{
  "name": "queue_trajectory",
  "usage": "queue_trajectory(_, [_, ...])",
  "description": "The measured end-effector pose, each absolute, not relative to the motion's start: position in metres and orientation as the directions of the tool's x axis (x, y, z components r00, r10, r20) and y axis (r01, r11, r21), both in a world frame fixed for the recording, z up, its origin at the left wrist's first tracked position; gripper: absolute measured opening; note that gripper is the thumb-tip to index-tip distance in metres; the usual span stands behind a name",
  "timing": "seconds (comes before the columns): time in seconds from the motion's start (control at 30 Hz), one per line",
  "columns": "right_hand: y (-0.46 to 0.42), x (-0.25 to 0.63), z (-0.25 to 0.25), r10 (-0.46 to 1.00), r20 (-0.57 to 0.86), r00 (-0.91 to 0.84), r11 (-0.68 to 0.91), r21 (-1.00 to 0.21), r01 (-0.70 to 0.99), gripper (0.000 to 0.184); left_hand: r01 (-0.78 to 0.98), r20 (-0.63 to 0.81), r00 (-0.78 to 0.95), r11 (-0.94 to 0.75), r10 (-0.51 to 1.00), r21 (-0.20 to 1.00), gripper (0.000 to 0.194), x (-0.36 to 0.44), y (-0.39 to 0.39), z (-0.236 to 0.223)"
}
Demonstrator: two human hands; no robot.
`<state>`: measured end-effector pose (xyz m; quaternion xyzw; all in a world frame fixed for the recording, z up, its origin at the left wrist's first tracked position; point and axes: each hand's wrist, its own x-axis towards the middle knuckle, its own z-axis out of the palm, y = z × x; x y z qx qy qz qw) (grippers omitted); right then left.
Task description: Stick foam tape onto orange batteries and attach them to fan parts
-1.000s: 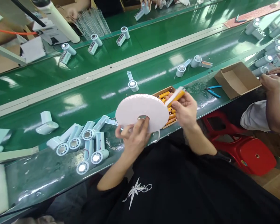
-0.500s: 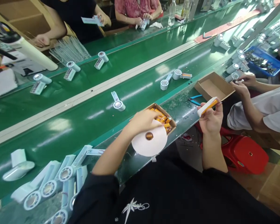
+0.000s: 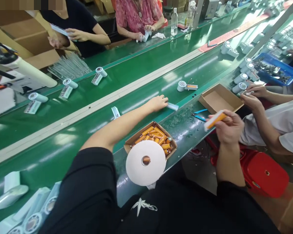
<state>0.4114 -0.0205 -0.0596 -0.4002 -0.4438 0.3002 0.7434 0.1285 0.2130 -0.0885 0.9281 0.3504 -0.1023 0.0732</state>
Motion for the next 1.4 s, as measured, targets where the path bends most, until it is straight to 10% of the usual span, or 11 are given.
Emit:
queue_trajectory(0.2, [0.085, 0.355, -0.094, 0.966, 0.223, 0.132, 0.221, -0.975, 0.035, 0.049, 0.569, -0.210, 0.809, -0.821, 0.549, 0.044, 0.053, 0.114, 0.216, -0.098])
queue_trajectory(0.7, [0.149, 0.368, -0.115, 0.983, 0.177, 0.051, 0.145, -0.917, 0.372, 0.055, 0.632, -0.281, 0.761, -0.767, 0.585, 0.115, 0.038, 0.156, 0.243, -0.103])
queue_trajectory(1.17, [0.162, 0.354, -0.095, 0.960, -0.097, -0.262, 0.252, -0.105, 0.962, 0.050, 0.823, -0.157, 0.543, -0.485, 0.825, 0.295, 0.032, 0.179, 0.253, -0.113])
queue_trajectory(1.4, [0.172, 0.343, -0.081, 0.943, -0.233, -0.238, 0.250, 0.024, 0.968, 0.051, 0.811, -0.123, 0.507, -0.423, 0.853, 0.405, 0.030, 0.187, 0.253, -0.117])
